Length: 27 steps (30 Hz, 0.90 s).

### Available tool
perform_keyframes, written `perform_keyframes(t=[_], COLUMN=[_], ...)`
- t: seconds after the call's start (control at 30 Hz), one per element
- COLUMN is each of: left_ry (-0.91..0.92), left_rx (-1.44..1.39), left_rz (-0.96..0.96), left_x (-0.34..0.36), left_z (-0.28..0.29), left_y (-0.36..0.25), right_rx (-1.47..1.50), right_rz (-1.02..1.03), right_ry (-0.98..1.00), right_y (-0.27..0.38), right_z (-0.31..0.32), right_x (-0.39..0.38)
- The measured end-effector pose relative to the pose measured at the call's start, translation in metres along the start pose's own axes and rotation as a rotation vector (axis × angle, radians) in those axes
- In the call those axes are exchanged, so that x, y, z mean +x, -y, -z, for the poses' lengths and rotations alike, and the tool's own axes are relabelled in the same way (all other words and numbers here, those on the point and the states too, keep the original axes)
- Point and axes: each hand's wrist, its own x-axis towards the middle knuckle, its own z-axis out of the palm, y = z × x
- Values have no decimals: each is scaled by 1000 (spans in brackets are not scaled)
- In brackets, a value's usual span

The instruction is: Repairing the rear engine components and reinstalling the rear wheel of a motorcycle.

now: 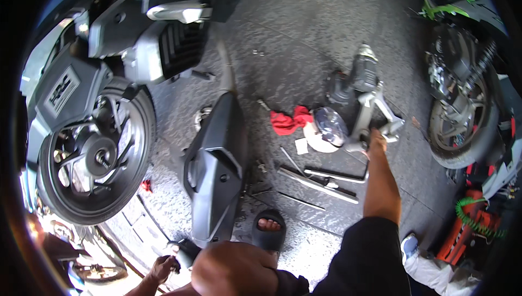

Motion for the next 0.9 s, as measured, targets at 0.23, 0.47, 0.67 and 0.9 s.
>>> perform_keyframes(t=[0.23,0.47,0.67,0.9], left_ry=[-74,-13,40,-107], left_rx=[259,321,191,-8], left_rz=[-299,-577,-825,-944], left_x=[12,5,-18,-34], left_z=[-26,-61,-59,-6], left_y=[-89,-148,-169,-145], right_rx=[232,723,708,392], right_rz=[451,139,-28,-163], right_ry=[890,994,1925,1882], right_y=[-28,-12,-6,-47], right_z=[74,42,-11,-44], right_x=[-125,-367,-467,-547])
